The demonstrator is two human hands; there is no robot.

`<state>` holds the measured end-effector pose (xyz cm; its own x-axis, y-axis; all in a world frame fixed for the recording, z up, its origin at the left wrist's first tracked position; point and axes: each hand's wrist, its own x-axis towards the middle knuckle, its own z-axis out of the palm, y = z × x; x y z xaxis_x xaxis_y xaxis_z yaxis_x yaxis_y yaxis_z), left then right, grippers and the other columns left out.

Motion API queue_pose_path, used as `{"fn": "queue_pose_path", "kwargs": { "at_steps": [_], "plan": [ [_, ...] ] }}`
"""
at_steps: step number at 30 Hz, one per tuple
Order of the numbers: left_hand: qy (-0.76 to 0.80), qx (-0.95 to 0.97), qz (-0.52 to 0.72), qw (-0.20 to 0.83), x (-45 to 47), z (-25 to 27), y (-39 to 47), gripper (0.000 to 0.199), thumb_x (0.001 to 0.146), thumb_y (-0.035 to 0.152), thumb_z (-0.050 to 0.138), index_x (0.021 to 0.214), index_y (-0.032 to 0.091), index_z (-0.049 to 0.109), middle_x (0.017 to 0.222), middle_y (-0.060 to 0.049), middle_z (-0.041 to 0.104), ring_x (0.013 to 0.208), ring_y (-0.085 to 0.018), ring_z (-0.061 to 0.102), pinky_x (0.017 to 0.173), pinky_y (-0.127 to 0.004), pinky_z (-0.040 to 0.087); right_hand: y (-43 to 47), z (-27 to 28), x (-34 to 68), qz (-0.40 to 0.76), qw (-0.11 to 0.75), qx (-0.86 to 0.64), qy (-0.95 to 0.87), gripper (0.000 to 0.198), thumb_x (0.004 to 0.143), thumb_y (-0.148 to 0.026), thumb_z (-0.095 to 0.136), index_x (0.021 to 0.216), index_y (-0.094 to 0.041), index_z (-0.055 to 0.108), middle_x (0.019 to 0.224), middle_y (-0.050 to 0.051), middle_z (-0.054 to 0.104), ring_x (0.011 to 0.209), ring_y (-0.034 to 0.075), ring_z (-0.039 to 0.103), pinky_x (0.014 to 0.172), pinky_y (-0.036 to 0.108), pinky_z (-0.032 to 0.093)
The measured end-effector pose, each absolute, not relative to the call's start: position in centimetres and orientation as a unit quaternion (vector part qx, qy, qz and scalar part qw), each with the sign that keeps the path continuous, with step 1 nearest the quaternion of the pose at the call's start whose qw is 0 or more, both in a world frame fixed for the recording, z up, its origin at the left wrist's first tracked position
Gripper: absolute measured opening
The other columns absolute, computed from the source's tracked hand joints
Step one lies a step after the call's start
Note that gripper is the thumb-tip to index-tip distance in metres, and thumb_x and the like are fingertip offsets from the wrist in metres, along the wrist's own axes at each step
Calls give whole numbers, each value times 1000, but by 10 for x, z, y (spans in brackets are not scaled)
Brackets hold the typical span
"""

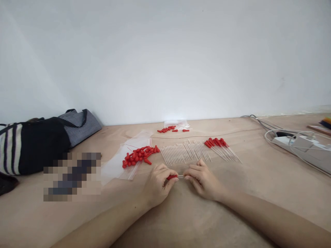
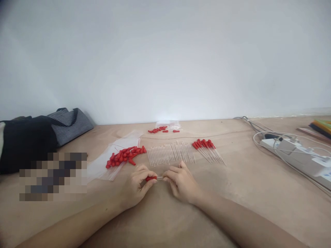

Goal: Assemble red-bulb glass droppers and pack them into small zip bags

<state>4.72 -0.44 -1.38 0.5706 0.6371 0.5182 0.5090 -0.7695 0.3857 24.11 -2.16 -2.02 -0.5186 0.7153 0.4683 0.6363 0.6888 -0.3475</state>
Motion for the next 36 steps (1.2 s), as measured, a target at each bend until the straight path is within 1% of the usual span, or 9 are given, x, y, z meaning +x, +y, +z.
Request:
{"fn": "queue_pose_path", "kwargs": {
  "at_steps": [8, 17, 21, 24, 27, 31, 33, 34, 36],
  "plan": [
    [310, 884, 346, 54, 49, -15, -8, 7, 79, 21, 53, 75, 19, 58, 65, 1, 62, 67, -15, 50, 66, -30, 33, -22, -15, 238, 146, 291, -395, -859, 19, 82, -14, 38, 78, -18, 56, 71, 1, 61, 63, 11, 50, 67, 28, 27],
    [309, 883, 347, 68, 48, -16, -7, 6, 78, 21, 54, 75, 19, 59, 66, 1, 63, 65, -15, 51, 66, -30, 33, -20, -14, 234, 222, 287, -407, -838, 20, 82, -14, 39, 76, -18, 57, 71, 0, 62, 65, 12, 53, 72, 29, 31],
    [337, 869, 350, 90, 47, -13, -5, 7, 78, 25, 56, 75, 19, 60, 64, 1, 61, 63, -14, 51, 67, -30, 35, -17, -9, 238, 241, 288, -404, -834, 19, 83, -17, 40, 79, -19, 58, 74, 0, 64, 67, 11, 55, 72, 27, 32],
    [355, 856, 360, 102, 46, -11, -4, 9, 77, 28, 57, 77, 20, 61, 64, 1, 61, 65, -15, 52, 68, -31, 37, -15, -6, 244, 216, 292, -390, -846, 18, 85, -22, 41, 82, -19, 58, 76, 0, 64, 68, 11, 55, 72, 27, 31],
    [368, 844, 375, 111, 45, -12, -3, 10, 75, 29, 58, 79, 20, 62, 65, 0, 60, 65, -16, 53, 67, -31, 39, -16, -6, 249, 160, 271, -379, -870, 16, 85, -22, 41, 85, -20, 57, 74, -1, 64, 67, 11, 55, 73, 29, 28],
    [344, 850, 380, 117, 45, -13, -3, 11, 77, 27, 56, 72, 20, 63, 60, 1, 60, 60, -15, 52, 69, -33, 39, -17, -7, 250, 90, 243, -366, -894, 15, 84, -22, 43, 83, -19, 58, 70, 0, 63, 65, 11, 54, 72, 30, 26],
    [329, 864, 367, 104, 43, -10, -3, 11, 78, 28, 55, 78, 22, 64, 61, 1, 61, 63, -15, 53, 73, -35, 38, -17, -7, 251, 64, 241, -362, -898, 16, 84, -21, 42, 83, -19, 58, 71, 0, 62, 65, 11, 53, 72, 30, 26],
    [330, 870, 356, 90, 42, -8, -3, 14, 77, 30, 56, 87, 23, 63, 67, 0, 63, 70, -17, 54, 76, -36, 37, -15, -7, 254, 53, 242, -363, -898, 16, 83, -21, 42, 84, -19, 58, 72, 1, 62, 65, 11, 53, 72, 30, 26],
    [355, 872, 332, 53, 37, -5, -1, 44, 70, 39, 62, 110, 24, 53, 93, -5, 63, 90, -23, 51, 83, -40, 34, -9, -7, 264, 30, 256, -396, -881, 18, 83, -21, 42, 85, -19, 60, 74, 2, 62, 68, 12, 53, 73, 30, 27]
  ]
}}
